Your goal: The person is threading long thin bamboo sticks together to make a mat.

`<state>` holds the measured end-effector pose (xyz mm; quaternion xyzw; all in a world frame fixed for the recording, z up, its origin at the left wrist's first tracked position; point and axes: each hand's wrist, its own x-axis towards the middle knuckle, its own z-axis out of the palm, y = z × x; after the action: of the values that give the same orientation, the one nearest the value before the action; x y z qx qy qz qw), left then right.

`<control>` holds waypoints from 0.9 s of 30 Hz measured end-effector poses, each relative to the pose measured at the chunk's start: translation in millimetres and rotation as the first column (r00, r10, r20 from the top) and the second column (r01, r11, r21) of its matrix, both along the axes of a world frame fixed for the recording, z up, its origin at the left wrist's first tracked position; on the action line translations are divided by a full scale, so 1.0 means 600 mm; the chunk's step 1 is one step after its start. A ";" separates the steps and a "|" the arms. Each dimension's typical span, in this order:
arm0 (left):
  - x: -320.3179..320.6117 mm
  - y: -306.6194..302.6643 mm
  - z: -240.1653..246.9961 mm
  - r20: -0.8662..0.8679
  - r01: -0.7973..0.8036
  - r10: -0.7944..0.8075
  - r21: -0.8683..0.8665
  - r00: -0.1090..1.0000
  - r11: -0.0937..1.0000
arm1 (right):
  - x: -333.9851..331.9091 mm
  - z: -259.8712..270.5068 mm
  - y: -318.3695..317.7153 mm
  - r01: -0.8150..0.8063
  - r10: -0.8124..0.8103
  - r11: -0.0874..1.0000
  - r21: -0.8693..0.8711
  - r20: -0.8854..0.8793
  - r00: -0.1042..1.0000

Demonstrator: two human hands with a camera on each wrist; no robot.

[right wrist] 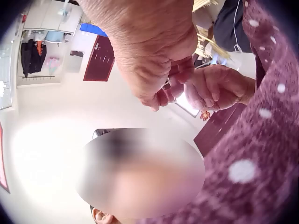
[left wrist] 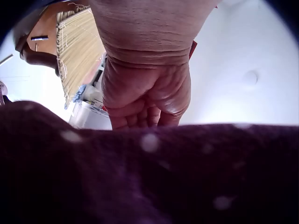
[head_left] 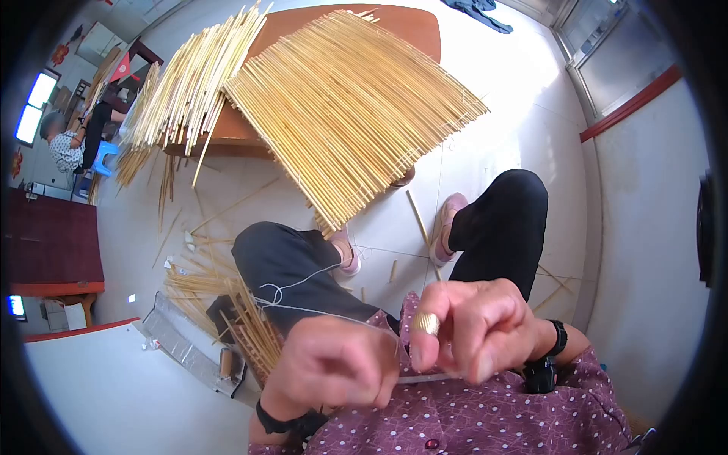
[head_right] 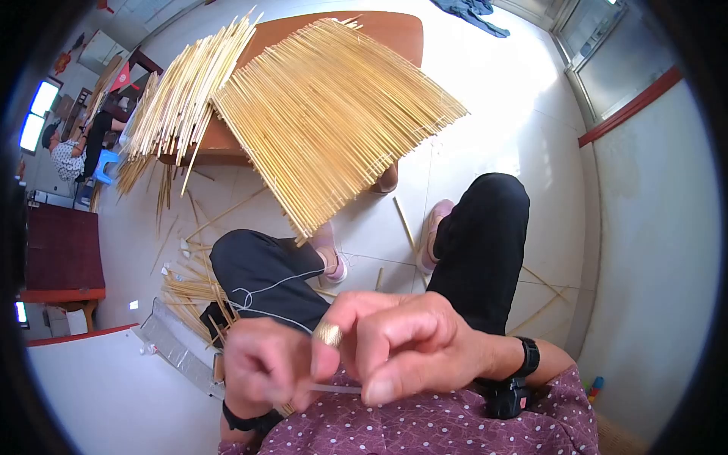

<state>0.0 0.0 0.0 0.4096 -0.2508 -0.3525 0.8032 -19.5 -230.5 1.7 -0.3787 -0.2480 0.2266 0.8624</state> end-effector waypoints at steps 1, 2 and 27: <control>-0.002 0.003 0.002 0.019 0.005 -0.004 -0.053 1.000 0.999 | -0.001 0.006 0.006 0.022 -0.028 0.997 0.069 0.087 0.996; -0.008 0.005 0.014 -0.040 0.114 -0.137 -0.354 0.990 0.928 | -0.001 0.010 0.014 0.037 -0.061 0.990 0.139 0.171 0.983; 0.000 -0.032 0.003 -0.014 0.098 -0.111 -0.378 0.994 0.921 | -0.008 0.036 0.034 0.167 -0.204 0.978 0.122 0.443 0.873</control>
<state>0.3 -19.0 2.0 0.2275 -0.3211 -0.3473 0.8512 -24.5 -210.1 23.2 -0.4084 -0.4134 0.0384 0.8129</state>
